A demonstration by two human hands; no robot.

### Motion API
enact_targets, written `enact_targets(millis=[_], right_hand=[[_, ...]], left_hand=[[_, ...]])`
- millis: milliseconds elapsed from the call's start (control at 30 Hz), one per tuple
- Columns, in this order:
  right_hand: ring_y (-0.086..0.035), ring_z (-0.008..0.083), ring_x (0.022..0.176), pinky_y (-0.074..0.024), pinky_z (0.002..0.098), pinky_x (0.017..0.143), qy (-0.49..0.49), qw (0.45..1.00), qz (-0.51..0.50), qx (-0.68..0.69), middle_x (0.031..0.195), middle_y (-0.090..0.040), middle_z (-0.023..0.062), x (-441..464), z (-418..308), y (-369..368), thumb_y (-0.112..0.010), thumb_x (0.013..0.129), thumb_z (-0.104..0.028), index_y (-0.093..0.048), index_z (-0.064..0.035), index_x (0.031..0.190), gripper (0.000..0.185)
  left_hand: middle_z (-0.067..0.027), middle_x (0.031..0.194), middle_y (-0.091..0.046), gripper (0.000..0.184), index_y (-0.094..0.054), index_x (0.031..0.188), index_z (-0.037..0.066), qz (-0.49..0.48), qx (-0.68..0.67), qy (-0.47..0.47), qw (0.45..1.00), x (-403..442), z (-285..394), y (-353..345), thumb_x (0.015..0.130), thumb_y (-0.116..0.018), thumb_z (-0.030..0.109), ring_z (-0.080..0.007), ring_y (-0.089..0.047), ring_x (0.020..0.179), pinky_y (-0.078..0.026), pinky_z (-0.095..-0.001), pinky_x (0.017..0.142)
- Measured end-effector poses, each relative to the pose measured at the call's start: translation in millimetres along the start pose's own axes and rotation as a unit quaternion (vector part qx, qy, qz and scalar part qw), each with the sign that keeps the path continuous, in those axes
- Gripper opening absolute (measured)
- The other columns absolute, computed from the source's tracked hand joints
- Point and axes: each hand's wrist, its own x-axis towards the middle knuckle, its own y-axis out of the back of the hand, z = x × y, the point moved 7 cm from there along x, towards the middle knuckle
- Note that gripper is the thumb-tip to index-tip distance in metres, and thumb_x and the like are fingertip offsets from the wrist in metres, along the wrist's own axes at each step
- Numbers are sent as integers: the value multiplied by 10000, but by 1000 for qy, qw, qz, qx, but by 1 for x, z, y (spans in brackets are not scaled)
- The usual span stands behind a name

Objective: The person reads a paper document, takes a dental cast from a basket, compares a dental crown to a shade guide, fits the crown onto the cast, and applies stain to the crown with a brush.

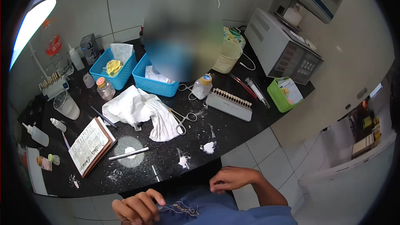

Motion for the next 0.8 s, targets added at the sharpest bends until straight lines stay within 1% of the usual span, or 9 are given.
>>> enact_targets(millis=[67,100,133,167,200,267,433,567,800], right_hand=[[-650,317,1036,-519,401,839,-139,981,60,-120,1098,-671,187,14,61,-6,-597,930,-336,-610,-41,1187,391],[-650,317,1036,-519,401,839,-139,982,64,-115,1098,-671,187,27,93,-24,-597,930,-336,-610,-41,1187,391],[-503,407,1188,-471,471,930,-167,956,178,-162,1301,-486,232,34,131,-31,-606,916,-376,-492,-69,1322,522],[-356,497,1341,-423,542,1020,-193,915,286,-209,1504,-300,277,38,151,-34,-616,901,-416,-374,-97,1457,685],[-356,497,1341,-423,542,1020,-193,912,292,-212,1504,-300,277,47,160,-42,-616,901,-416,-374,-97,1457,685],[-59,616,1386,-313,682,1046,-238,904,219,-279,1573,71,285,67,177,-54,-632,875,-484,-127,-145,1549,908],[-4,640,1375,-262,727,1036,-238,888,214,-329,1556,67,331,75,175,-53,-602,876,-539,-137,-129,1548,915],[23,653,1365,-184,748,1046,-247,880,212,-345,1546,34,354,81,177,-56,-587,870,-568,-122,-112,1552,943],[45,679,1345,-168,762,1029,-258,867,233,-356,1519,98,389,90,175,-66,-642,873,-443,-111,-51,1540,938]], left_hand=[[-63,669,-559,329,-490,739,84,-166,42,62,983,10,-19,-18,998,-518,285,-195,-519,627,-436,-462,855],[-68,582,-527,382,-451,686,94,-186,89,101,973,23,-22,-50,1001,-515,300,-209,-551,569,-487,-474,809],[-99,568,-549,413,-457,647,95,-17,-123,190,974,-8,-29,-51,1000,-517,300,-238,-598,546,-527,-485,762],[-112,582,-569,401,-460,651,98,20,-151,191,970,-16,-26,-52,994,-530,292,-248,-613,552,-538,-491,744],[-125,596,-588,389,-464,654,102,54,-180,189,964,-20,-25,-49,988,-543,284,-258,-627,557,-549,-497,726],[-202,776,-690,307,-598,767,45,-37,-278,180,943,-29,-30,-41,971,-570,274,-340,-700,740,-539,-517,833],[-242,896,-664,274,-611,860,-9,-85,-341,173,920,-57,-20,-44,959,-581,245,-401,-649,867,-475,-565,895],[-273,992,-644,277,-622,934,-52,-18,-315,136,939,-110,33,-58,950,-589,222,-449,-608,969,-425,-603,944],[-328,1159,-608,339,-640,1065,-128,67,-273,44,959,-22,-27,-115,934,-604,182,-534,-536,1146,-336,-670,1031]])
